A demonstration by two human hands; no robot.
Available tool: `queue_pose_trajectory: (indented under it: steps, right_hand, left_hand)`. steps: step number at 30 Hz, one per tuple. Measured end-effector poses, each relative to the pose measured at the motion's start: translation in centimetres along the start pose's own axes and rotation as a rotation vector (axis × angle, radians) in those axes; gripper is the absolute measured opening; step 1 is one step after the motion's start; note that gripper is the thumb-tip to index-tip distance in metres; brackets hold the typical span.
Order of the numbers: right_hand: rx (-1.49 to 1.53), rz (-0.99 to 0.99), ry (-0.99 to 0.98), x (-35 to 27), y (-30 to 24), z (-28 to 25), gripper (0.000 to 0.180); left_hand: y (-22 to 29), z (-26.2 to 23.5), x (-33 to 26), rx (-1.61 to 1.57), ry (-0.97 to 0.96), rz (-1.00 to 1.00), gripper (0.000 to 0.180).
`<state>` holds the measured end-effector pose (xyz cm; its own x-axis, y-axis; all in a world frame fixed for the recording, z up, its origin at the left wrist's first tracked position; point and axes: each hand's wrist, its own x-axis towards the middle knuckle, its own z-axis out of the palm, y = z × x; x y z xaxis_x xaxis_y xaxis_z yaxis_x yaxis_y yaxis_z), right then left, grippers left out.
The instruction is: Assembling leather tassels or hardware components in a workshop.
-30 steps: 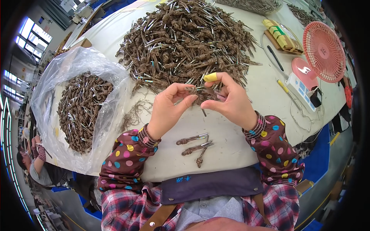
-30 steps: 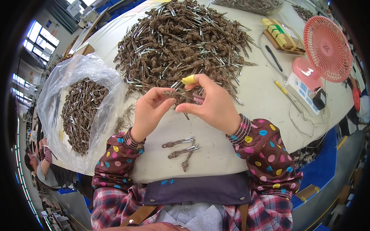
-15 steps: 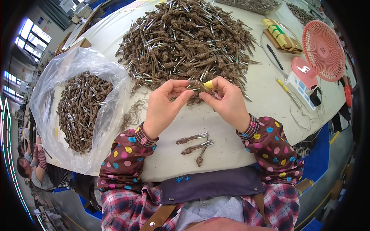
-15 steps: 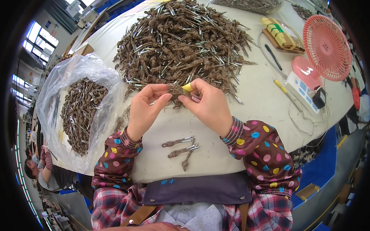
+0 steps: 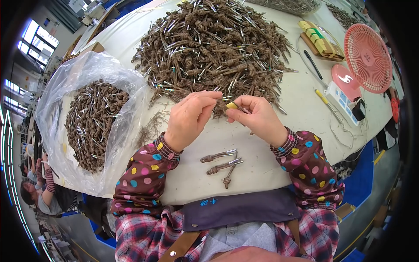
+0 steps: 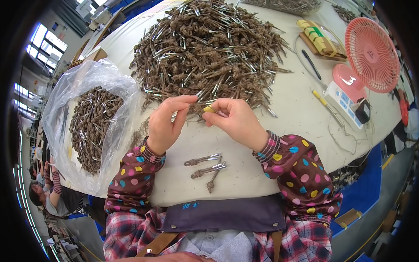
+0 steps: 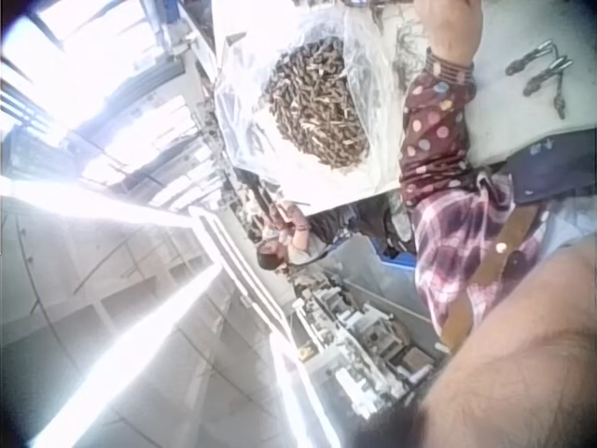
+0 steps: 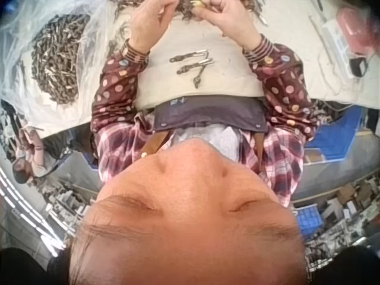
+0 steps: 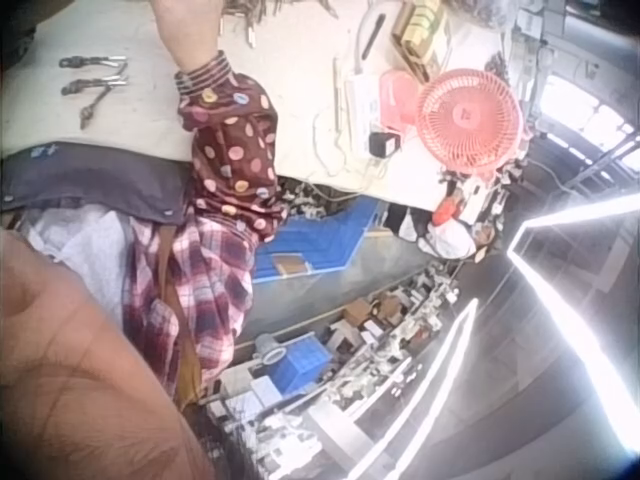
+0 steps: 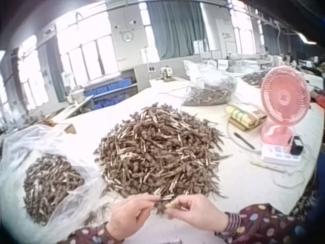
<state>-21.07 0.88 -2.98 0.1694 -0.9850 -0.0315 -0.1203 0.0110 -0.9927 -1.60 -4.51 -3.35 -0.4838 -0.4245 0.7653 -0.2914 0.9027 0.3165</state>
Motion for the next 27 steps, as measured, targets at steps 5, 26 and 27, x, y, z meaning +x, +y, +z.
queue_pose_trajectory:
  steps: [5,26,27]
  right_hand:
    - [-0.039,0.035,-0.073,0.0,0.1,0.1,0.019]
    - [-0.868,-0.503,0.121,0.1,-2.3,-0.9,0.027]
    - [-0.868,-0.529,0.128,0.1,-2.3,-1.0,0.028]
  left_hand:
    - [-0.2,0.0,-0.4,-0.172,-0.058,-0.078,0.017]
    - [-0.2,0.2,-0.5,0.045,-0.101,0.131,0.025]
    - [-0.2,0.2,-0.6,0.044,-0.102,0.131,0.025]
